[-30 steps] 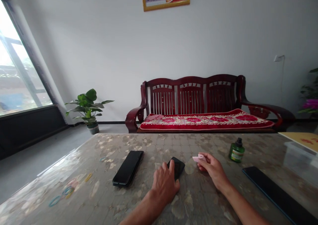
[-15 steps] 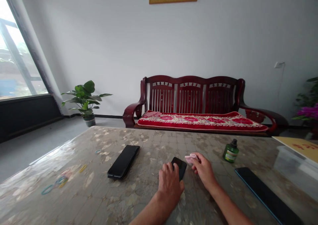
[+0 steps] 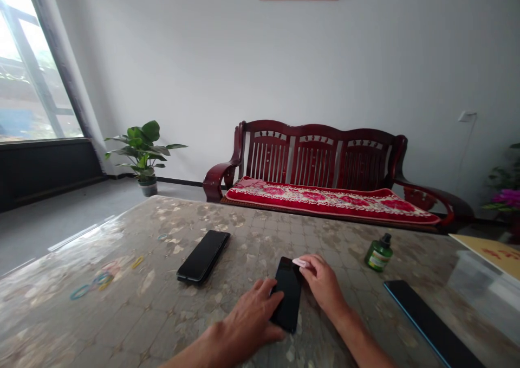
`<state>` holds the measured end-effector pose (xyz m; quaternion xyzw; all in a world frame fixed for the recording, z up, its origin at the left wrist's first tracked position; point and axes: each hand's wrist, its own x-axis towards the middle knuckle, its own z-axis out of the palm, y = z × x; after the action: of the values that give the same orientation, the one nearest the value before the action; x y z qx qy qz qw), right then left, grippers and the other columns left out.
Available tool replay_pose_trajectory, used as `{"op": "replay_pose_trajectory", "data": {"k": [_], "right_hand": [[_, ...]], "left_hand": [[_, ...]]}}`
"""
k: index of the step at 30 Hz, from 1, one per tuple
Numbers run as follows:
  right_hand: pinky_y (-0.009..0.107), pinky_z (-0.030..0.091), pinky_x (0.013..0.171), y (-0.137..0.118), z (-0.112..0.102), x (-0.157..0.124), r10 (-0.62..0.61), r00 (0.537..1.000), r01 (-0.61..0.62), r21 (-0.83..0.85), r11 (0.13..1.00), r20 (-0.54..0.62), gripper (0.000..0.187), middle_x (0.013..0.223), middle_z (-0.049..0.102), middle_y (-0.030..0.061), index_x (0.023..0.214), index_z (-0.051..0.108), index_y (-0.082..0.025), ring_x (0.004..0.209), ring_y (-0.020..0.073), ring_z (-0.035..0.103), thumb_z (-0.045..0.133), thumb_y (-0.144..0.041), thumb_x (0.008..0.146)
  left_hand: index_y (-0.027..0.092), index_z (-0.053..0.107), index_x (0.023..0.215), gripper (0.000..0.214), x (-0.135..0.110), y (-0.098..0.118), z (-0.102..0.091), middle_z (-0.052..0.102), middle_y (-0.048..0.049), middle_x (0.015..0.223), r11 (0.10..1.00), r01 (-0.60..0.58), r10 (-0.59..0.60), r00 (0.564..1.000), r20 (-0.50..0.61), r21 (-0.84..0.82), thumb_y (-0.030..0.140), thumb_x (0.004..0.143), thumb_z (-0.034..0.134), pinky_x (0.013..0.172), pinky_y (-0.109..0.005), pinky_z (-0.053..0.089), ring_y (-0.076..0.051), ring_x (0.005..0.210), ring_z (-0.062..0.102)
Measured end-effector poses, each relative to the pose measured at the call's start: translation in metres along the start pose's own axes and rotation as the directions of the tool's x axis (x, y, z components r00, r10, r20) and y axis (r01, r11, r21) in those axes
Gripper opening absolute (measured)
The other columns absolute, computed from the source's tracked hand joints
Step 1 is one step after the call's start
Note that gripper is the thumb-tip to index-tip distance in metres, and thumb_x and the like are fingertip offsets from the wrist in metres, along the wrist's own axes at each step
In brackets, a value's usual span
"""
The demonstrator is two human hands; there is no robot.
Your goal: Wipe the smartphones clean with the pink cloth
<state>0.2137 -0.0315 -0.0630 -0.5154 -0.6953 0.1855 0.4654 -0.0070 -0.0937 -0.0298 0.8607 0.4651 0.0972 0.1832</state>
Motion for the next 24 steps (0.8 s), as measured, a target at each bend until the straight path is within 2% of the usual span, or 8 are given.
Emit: {"op": "replay_pose_trajectory", "data": {"k": [4, 9, 13, 18, 24], "right_hand": [[0.033, 0.05, 0.088, -0.003, 0.005, -0.002, -0.058, 0.998, 0.058, -0.065, 0.996, 0.012, 0.021, 0.102, 0.069, 0.0053, 0.094, 0.068, -0.024, 0.097, 0.0216, 0.065, 0.051, -0.02, 0.083], [0.03, 0.051, 0.089, -0.001, 0.006, -0.006, -0.156, 0.987, 0.162, -0.18, 0.97, 0.043, 0.026, 0.109, 0.069, 0.0047, 0.103, 0.067, -0.025, 0.101, 0.0191, 0.065, 0.044, -0.021, 0.092], [0.029, 0.051, 0.09, -0.003, 0.005, -0.01, -0.199, 0.973, 0.225, -0.274, 0.935, 0.119, 0.03, 0.112, 0.068, 0.0036, 0.11, 0.066, -0.025, 0.103, 0.0171, 0.064, 0.041, -0.018, 0.095], [0.03, 0.048, 0.092, -0.015, -0.001, -0.009, -0.173, 0.954, 0.262, -0.395, 0.881, 0.246, 0.036, 0.114, 0.069, 0.0029, 0.114, 0.066, -0.025, 0.104, 0.0176, 0.063, 0.042, -0.009, 0.092], [0.033, 0.046, 0.089, -0.035, -0.003, -0.013, -0.106, 0.937, 0.272, -0.505, 0.819, 0.333, 0.034, 0.106, 0.069, 0.0025, 0.109, 0.068, -0.024, 0.1, 0.0202, 0.059, 0.046, -0.006, 0.09]], "left_hand": [[0.026, 0.062, 0.121, 0.036, 0.001, -0.007, 0.007, 0.054, -0.0054, 0.135, 0.995, -0.096, 0.096, 0.995, -0.008, 0.022, 0.031, 0.086, 0.067, 0.102, -0.038, 0.044, -0.027, 0.118, 0.051], [0.025, 0.061, 0.125, 0.044, 0.008, -0.007, 0.016, 0.056, -0.0069, 0.134, 0.985, -0.158, 0.162, 0.985, -0.052, 0.072, 0.034, 0.084, 0.073, 0.099, -0.04, 0.047, -0.029, 0.114, 0.053], [0.025, 0.059, 0.128, 0.047, 0.008, -0.01, 0.016, 0.056, -0.0065, 0.133, 0.977, -0.204, 0.208, 0.976, -0.071, 0.063, 0.036, 0.084, 0.073, 0.099, -0.038, 0.047, -0.027, 0.112, 0.054], [0.026, 0.061, 0.124, 0.04, 0.006, -0.014, 0.017, 0.059, -0.0039, 0.131, 0.971, -0.236, 0.239, 0.963, -0.129, 0.035, 0.035, 0.086, 0.07, 0.102, -0.037, 0.045, -0.025, 0.113, 0.054], [0.022, 0.062, 0.119, 0.034, 0.01, -0.018, 0.03, 0.06, -0.0047, 0.131, 0.951, -0.306, 0.309, 0.934, -0.182, 0.045, 0.035, 0.088, 0.068, 0.11, -0.035, 0.037, -0.024, 0.124, 0.05]]}}
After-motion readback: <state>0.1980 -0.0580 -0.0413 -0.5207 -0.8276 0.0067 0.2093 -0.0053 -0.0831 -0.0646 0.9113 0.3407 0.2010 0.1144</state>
